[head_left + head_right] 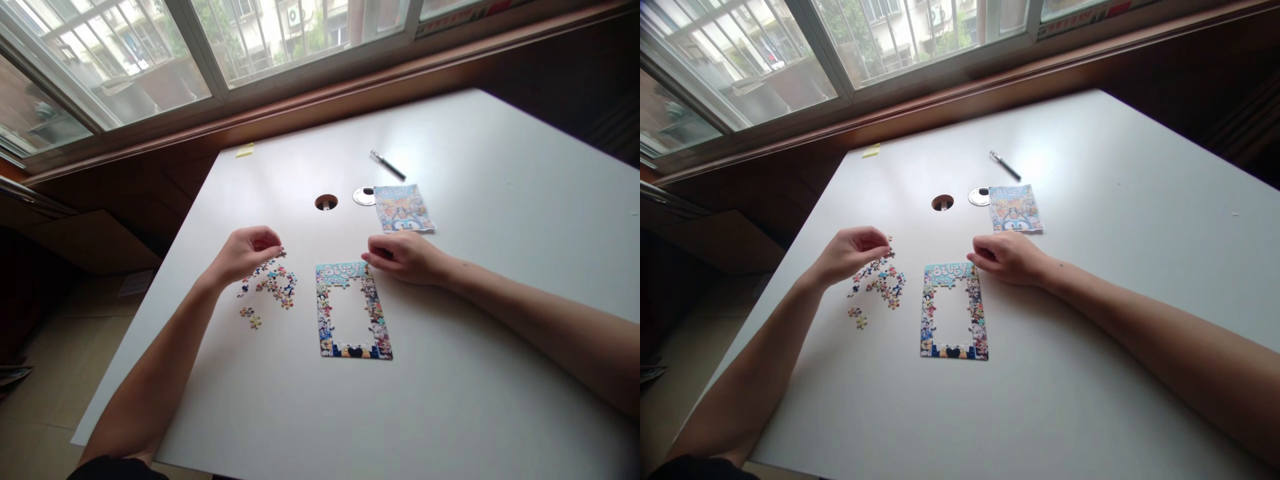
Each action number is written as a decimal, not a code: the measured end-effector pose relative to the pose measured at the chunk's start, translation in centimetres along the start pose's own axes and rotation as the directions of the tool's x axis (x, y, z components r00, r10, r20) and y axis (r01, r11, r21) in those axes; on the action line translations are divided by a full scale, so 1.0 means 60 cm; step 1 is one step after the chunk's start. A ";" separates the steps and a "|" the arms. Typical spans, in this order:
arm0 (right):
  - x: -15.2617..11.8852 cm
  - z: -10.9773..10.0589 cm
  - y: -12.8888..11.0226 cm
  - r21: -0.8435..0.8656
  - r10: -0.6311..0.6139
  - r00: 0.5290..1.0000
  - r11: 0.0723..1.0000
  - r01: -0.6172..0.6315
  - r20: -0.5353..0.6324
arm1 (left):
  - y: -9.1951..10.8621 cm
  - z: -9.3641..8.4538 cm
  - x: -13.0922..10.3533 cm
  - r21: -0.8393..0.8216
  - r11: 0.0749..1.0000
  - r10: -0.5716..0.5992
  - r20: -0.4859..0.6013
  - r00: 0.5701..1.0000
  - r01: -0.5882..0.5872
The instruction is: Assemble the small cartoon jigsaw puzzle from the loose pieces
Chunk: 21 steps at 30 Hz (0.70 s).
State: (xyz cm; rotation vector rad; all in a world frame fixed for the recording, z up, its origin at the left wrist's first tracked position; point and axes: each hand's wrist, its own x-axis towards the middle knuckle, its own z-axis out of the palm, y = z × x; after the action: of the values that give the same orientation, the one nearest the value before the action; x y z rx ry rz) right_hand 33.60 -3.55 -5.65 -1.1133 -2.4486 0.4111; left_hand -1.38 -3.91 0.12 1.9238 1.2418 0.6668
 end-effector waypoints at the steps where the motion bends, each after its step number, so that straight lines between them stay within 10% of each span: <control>1: 0.000 -0.001 0.001 0.012 0.000 1.000 1.000 0.000 -0.003 | 0.014 0.020 -0.002 -0.117 0.993 0.001 0.047 0.999 0.005; 9: -0.006 -0.013 -0.059 0.257 -0.211 0.972 0.938 0.231 -0.103 | 0.079 0.147 -0.032 -0.564 0.819 -0.140 -0.022 0.990 0.103; 21: -0.012 -0.012 -0.104 0.296 -0.149 0.943 0.925 0.240 -0.299 | 0.081 0.167 -0.039 -0.658 0.741 -0.202 -0.030 0.979 0.133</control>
State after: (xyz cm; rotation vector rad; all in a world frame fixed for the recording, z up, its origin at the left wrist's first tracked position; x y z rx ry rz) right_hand 30.39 -8.02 -2.52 -0.7226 -2.1252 0.5412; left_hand 7.79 -10.36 -1.95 1.1881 1.0322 0.9589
